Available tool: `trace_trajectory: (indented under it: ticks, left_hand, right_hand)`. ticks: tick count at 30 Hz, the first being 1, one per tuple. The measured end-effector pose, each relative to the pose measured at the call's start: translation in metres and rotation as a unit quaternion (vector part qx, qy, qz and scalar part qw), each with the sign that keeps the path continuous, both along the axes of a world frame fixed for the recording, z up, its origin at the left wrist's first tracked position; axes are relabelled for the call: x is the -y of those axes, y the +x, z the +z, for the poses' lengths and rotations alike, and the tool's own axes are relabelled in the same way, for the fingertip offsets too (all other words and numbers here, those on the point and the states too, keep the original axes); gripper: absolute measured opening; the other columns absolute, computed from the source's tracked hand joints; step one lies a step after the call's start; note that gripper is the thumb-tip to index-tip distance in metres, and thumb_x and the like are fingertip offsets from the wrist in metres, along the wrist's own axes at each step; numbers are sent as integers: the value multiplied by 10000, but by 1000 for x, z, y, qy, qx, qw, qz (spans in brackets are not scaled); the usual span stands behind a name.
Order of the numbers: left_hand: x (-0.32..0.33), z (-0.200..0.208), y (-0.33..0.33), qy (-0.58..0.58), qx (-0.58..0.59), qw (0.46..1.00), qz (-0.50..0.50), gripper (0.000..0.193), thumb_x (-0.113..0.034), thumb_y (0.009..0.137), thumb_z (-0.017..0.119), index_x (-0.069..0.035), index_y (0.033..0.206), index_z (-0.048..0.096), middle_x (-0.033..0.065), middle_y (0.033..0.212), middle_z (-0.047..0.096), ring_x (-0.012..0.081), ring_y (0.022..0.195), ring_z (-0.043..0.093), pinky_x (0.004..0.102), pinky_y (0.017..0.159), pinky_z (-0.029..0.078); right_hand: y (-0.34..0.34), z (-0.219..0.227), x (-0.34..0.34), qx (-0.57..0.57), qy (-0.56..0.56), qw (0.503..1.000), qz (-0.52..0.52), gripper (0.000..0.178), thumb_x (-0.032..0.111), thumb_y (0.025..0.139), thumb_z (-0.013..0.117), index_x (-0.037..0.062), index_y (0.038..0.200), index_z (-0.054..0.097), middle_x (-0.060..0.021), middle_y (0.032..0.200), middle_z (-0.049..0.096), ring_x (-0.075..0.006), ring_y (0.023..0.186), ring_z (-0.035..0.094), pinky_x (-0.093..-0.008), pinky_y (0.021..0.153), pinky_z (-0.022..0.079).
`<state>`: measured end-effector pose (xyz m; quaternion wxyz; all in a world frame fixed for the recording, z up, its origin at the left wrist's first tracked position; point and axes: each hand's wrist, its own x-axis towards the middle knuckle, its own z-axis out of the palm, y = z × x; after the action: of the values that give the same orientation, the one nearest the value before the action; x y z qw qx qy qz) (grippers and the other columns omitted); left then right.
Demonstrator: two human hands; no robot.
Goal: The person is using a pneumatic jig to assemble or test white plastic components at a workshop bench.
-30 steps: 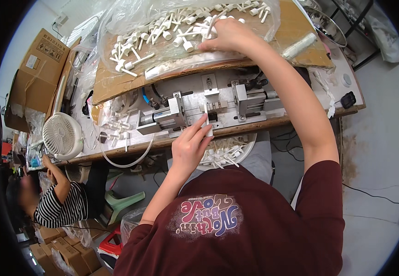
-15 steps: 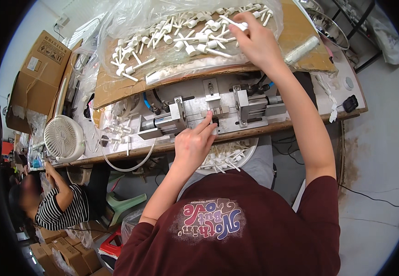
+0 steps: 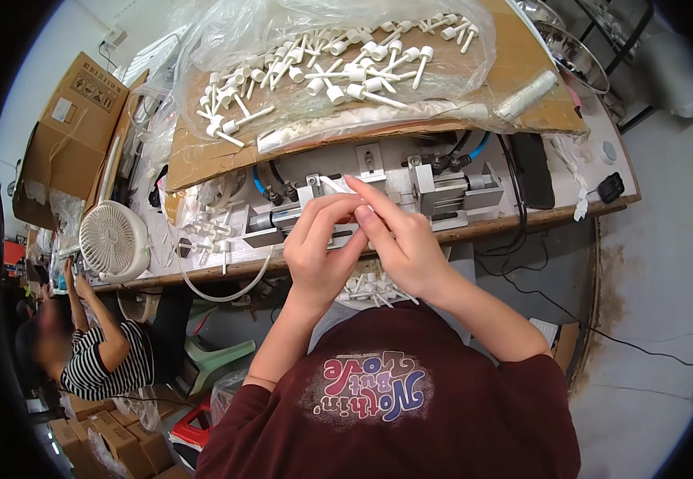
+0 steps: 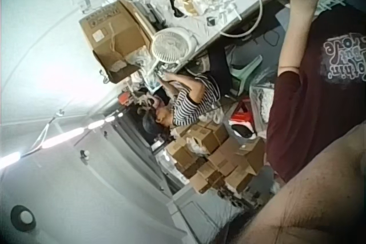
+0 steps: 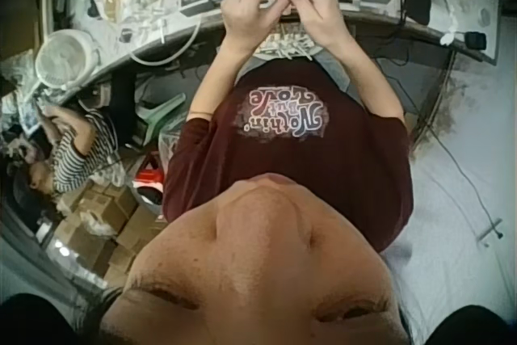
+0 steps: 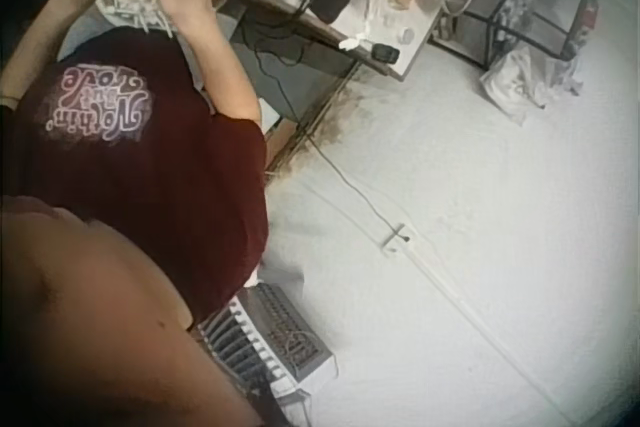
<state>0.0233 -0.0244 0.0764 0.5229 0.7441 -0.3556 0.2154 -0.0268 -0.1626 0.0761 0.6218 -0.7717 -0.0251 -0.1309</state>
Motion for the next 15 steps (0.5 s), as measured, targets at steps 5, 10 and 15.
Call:
trace_trajectory:
  ticks: [5, 10, 15]
  left_hand:
    - [-21, 1, -11, 51, -91, 995, 10, 340, 90, 749, 754, -9, 1069, 694, 134, 1108, 652, 205, 896, 678, 296, 719, 603]
    - [-27, -31, -19, 202, 8, 979, 12, 299, -30, 747, 764, -36, 1042, 712, 91, 1228, 656, 214, 910, 681, 323, 721, 565]
    - [-18, -57, -16, 289, 42, 956, 18, 281, -63, 747, 751, -24, 1022, 704, 92, 1260, 658, 213, 812, 680, 323, 698, 530]
  right_hand:
    - [37, 35, 30, 52, -161, 985, -45, 342, 227, 936, 615, 36, 1216, 657, -122, 898, 708, -166, 728, 660, -317, 672, 522]
    - [122, 51, 72, 97, -441, 884, -125, 406, 103, 772, 712, 55, 1166, 624, -140, 1002, 700, -260, 844, 682, -375, 689, 521]
    - [173, 64, 68, -103, -531, 838, -68, 506, 33, 717, 697, 34, 1180, 492, -207, 991, 676, -398, 964, 651, -484, 775, 521]
